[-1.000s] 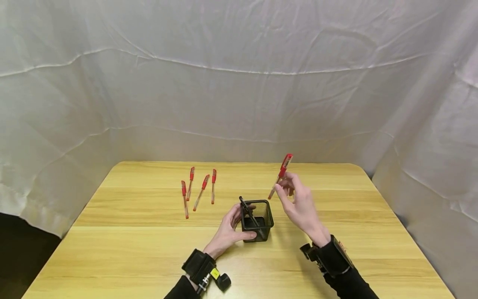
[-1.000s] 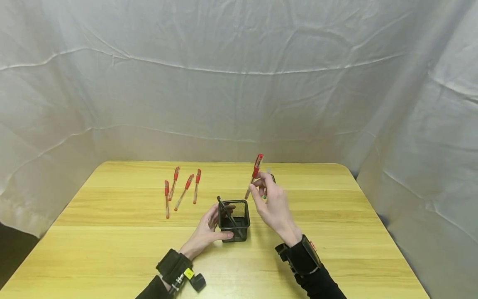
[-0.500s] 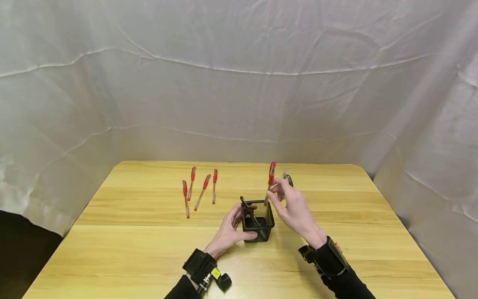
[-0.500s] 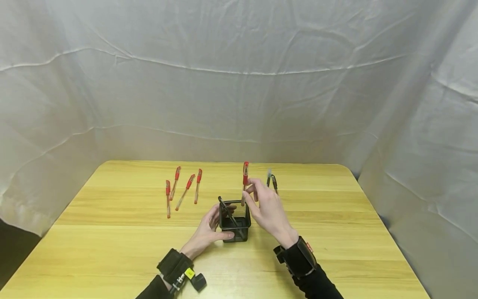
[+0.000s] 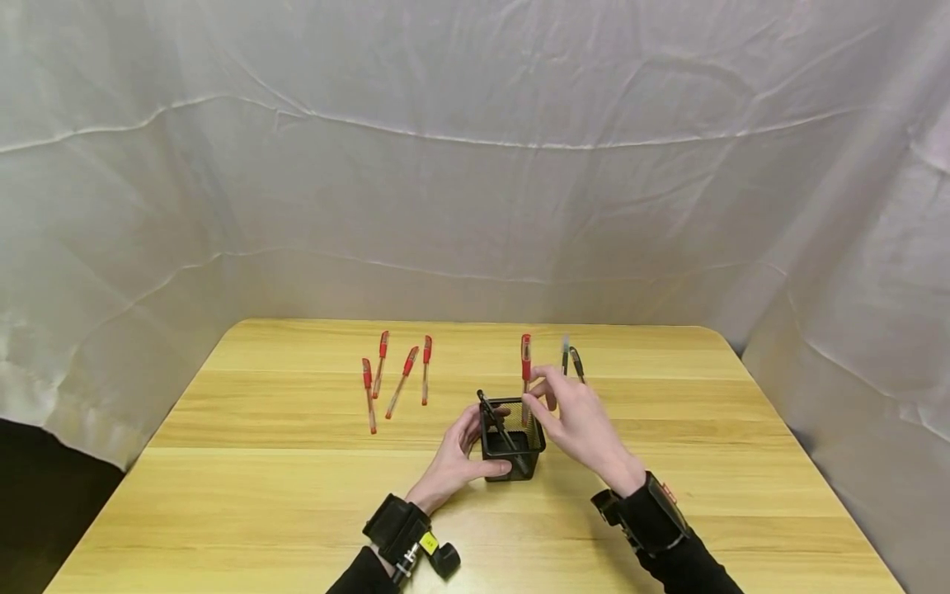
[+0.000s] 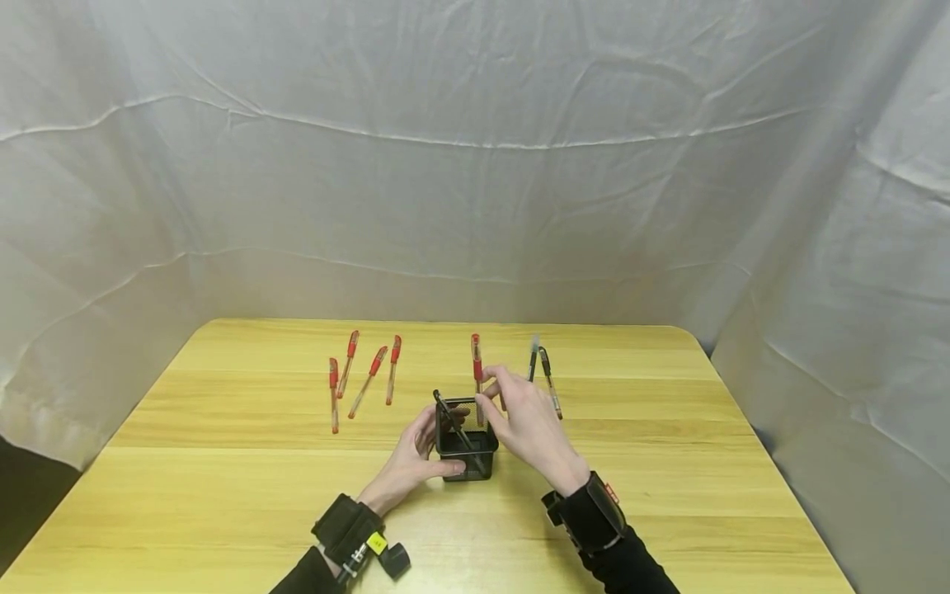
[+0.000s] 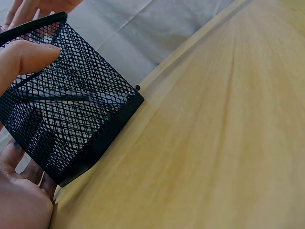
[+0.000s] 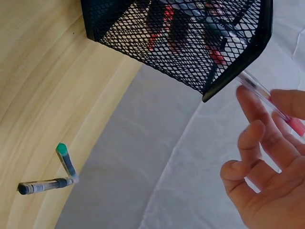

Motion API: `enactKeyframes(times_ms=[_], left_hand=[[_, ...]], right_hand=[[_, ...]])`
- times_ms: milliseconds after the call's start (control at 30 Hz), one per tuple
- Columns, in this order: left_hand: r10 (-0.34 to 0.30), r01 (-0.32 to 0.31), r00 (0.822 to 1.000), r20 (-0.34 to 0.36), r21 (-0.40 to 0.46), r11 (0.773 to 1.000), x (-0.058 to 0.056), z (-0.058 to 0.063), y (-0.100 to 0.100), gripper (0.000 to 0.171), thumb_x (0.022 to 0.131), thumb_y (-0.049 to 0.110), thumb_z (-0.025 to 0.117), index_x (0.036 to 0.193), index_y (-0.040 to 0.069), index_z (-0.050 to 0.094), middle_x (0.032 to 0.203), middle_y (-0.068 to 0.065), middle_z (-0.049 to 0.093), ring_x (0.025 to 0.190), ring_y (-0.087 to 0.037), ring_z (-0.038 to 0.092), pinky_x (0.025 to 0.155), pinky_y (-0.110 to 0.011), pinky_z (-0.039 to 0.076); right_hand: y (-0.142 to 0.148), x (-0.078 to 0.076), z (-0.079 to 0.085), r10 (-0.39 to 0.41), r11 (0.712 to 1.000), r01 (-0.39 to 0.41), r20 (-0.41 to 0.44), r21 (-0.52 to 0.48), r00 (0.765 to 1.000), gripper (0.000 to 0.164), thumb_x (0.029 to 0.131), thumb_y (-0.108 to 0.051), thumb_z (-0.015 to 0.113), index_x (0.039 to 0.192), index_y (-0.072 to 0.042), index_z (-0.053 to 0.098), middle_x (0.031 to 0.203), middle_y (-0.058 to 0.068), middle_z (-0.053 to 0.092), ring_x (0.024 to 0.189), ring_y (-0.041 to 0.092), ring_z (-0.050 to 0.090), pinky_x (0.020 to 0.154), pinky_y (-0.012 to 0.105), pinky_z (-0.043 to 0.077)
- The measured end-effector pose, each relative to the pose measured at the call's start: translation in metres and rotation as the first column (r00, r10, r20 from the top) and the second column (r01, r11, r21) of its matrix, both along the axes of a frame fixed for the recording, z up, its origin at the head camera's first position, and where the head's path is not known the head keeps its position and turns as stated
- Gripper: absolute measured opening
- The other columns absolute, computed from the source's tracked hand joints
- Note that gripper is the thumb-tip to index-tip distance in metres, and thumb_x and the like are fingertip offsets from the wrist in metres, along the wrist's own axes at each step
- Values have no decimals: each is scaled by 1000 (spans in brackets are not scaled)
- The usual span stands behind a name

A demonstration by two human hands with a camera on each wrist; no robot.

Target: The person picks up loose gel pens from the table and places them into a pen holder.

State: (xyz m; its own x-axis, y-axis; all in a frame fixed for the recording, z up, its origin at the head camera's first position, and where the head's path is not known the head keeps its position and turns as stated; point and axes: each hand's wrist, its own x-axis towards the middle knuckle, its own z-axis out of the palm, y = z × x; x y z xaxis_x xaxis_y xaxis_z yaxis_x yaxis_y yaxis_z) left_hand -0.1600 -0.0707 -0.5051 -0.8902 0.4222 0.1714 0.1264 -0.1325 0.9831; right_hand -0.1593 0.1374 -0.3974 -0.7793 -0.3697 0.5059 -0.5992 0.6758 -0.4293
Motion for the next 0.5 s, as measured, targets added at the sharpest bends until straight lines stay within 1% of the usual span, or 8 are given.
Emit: enactKeyframes(times_ms=[67,167,233,300,367,400,500], left_hand=[[6,-6,1000,9,-12,1000,1,0,0,82,78,6,84,148,12,43,150,-17,53,142,-30,46,126,-51,24],[9,-8,1000,16,-27,1000,1,1,0,83,78,7,84,149,13,41,150,-14,54,144,-28,45,127,-51,23],[12,-11,1000,24,-37,999,1,0,0,87,78,7,84,151,12,38,152,-13,52,146,-27,42,127,-52,22],[12,-11,1000,28,-37,999,1,1,0,92,77,7,84,155,9,33,154,-14,49,148,-29,38,128,-53,20],[13,-12,999,37,-42,999,1,1,-1,97,77,8,84,157,6,28,156,-15,46,150,-32,35,128,-55,19],[14,-12,999,44,-42,999,1,1,-1,99,77,8,84,157,6,27,156,-15,46,150,-33,34,128,-54,19],[14,-12,999,52,-47,999,2,1,-2,99,77,9,85,158,6,26,157,-15,45,150,-34,34,128,-55,19]], right_hand=[[2,1,-1,3,1000,-3,3,13,1000,26,90,-9,74,113,-5,64,85,3,77,66,2,47,58,16,34],[10,1,-1,-18,1000,18,10,-4,1000,25,88,-8,75,111,-3,66,85,7,77,67,3,48,58,17,36],[21,-1,-2,-54,998,55,23,-41,998,22,88,-7,75,108,-1,67,85,9,77,67,4,50,58,18,39],[34,-8,-6,-104,990,110,67,-87,992,17,90,-7,73,105,-1,68,84,10,76,67,4,52,57,17,41],[50,-18,-13,-154,980,168,130,-102,979,13,92,-8,70,104,-1,69,84,11,75,68,4,55,58,18,43],[58,-24,-18,-179,975,198,174,-98,968,13,94,-9,68,104,-1,70,85,12,74,69,6,56,60,17,44],[82,-42,-34,-234,966,257,293,-41,927,16,96,-13,64,105,0,69,88,14,73,73,13,62,66,23,50]])
